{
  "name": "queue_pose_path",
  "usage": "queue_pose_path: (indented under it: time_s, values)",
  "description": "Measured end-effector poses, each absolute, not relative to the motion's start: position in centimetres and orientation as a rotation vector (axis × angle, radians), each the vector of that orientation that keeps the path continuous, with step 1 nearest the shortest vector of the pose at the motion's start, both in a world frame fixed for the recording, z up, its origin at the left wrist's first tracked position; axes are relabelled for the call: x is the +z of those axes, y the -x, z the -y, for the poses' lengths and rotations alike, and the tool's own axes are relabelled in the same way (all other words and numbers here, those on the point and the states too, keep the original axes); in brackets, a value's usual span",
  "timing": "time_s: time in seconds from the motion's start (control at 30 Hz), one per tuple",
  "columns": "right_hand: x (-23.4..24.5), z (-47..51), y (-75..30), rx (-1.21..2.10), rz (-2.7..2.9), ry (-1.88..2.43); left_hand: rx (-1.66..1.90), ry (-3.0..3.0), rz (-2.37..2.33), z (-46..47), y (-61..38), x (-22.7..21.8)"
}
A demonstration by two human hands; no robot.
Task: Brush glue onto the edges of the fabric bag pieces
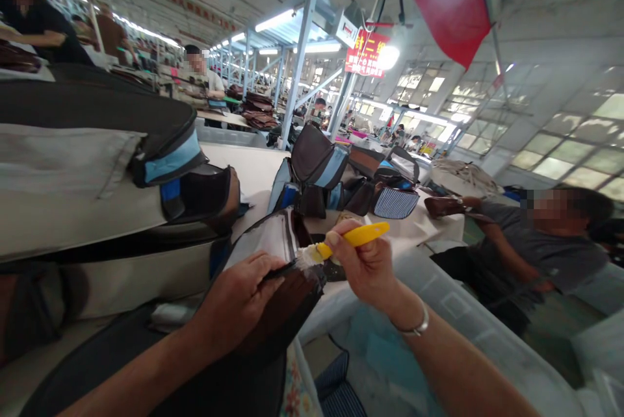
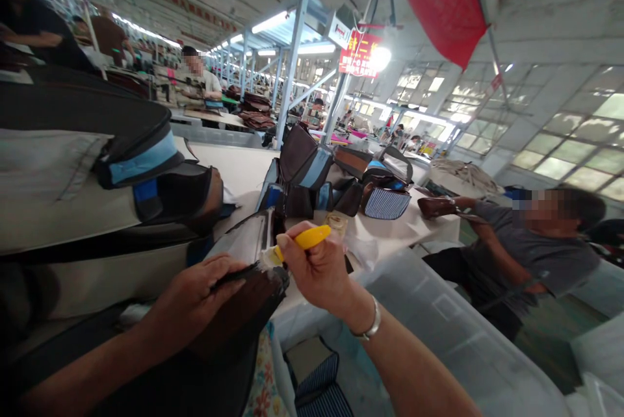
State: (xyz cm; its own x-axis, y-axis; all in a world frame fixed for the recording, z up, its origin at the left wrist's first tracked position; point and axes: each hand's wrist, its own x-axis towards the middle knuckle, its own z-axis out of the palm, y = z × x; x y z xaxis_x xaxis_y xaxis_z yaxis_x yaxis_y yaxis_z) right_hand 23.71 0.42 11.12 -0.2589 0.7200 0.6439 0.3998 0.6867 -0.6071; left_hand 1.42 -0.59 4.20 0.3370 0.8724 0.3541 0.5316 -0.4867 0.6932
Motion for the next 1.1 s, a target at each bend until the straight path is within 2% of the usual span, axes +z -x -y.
queue_pose_path:
  time_s: [0.23, 0.37, 0.57, 0.7, 0.8, 0.93, 1.1]
  values:
    - [13.6, 0.2, -25.2, 0.254, 2.257, 0.849, 1.039, -2.121, -1.216, 0.8, -1.1, 4.6]
    - [13.9, 0.2, -24.9, 0.321, 2.27, 0.884, 1.124, -2.235, -1.212, 0.9, -1.3, 4.1]
    - [13.0, -1.7, -23.3, 0.19, 2.086, 0.901, 1.204, -2.794, -1.203, 1.1, -1.8, 2.8]
    - [13.9, -1.6, -23.5, 0.305, 1.846, 0.868, 1.133, -3.183, -1.179, 1.8, -2.0, 2.8]
    - [14.2, -1.2, -23.4, 0.361, 2.006, 0.853, 1.072, -3.291, -1.156, 2.2, -2.4, 2.9]
    - [14.6, -0.9, -23.3, 0.246, 2.409, 0.862, 1.09, -3.313, -1.153, 2.3, -2.8, 2.9]
    - [15.4, -0.9, -23.0, 0.148, 2.356, 0.891, 1.076, -3.329, -1.155, 2.4, -2.9, 3.1]
